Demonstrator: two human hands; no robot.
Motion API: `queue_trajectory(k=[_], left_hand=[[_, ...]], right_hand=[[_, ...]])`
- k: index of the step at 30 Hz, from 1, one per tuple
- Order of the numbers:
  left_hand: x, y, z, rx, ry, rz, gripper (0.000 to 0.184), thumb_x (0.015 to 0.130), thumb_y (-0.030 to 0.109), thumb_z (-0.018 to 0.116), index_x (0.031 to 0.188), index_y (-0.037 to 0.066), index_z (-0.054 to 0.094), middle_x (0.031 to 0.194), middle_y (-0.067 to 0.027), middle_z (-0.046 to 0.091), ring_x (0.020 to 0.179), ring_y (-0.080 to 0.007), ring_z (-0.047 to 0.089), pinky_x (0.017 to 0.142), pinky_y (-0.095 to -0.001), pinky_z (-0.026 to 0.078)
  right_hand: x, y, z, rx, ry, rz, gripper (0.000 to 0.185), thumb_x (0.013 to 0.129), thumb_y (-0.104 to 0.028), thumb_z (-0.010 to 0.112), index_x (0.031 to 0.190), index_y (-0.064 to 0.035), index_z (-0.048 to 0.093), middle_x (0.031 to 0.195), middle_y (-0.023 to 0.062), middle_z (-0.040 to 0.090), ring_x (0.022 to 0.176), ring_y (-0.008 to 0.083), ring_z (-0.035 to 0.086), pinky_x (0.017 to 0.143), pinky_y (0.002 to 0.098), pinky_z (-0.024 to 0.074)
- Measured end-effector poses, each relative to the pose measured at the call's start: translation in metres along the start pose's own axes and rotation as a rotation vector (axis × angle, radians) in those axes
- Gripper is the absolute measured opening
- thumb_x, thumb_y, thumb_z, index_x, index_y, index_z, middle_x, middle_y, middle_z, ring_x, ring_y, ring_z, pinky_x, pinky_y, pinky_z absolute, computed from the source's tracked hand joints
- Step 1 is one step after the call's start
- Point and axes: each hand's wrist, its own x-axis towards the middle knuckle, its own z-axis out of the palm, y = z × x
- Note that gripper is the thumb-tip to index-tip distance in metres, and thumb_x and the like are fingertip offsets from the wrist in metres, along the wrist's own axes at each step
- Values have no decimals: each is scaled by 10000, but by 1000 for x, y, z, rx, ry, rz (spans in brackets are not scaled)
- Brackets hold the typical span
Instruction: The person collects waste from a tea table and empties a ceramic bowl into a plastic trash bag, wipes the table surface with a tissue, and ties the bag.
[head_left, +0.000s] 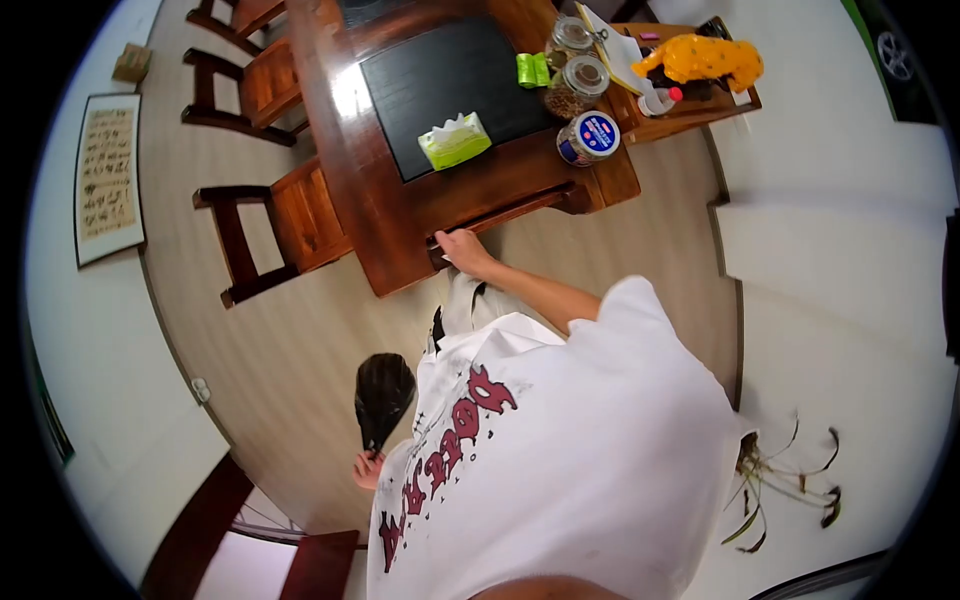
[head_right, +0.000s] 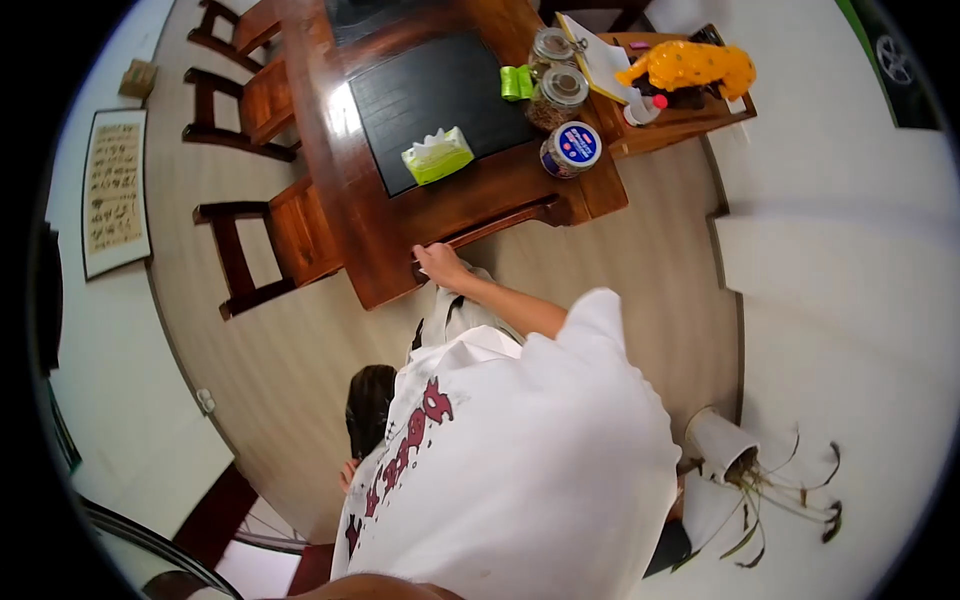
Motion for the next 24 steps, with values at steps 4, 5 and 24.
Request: queue_trajectory(k=[4,5,24], left_hand=[[-57,-15,87,-243,112,304,627,986,409,429,1460,-2,403,1171,-182,622,1042,-313,594,999,-446,441],[-82,-11,115,-269,91,346,612,1008,397,373,1462,-13,394,1240,-209,605,1087,-338,587,1019,-462,433],[-173,20,142,-57,-540,686,654,902,483,446,1337,0,526,1397,-239,561,1186,-292,600,1054,-406,381]], right_hand=[[-68,-26,-14,444,-64,224,652,1033,-589,405,758,-53,656,509,43,556,379,164,542,379,308,428],[-76,-41,-14,353,-79,207,629,1041,-562,409,817,-50,697,509,10,517,382,134,493,379,296,382],[-231,-141,243,-301,-907,-894,271,764,-36,735,1030,-82,711,975,140,573,995,315,611,845,386,499]])
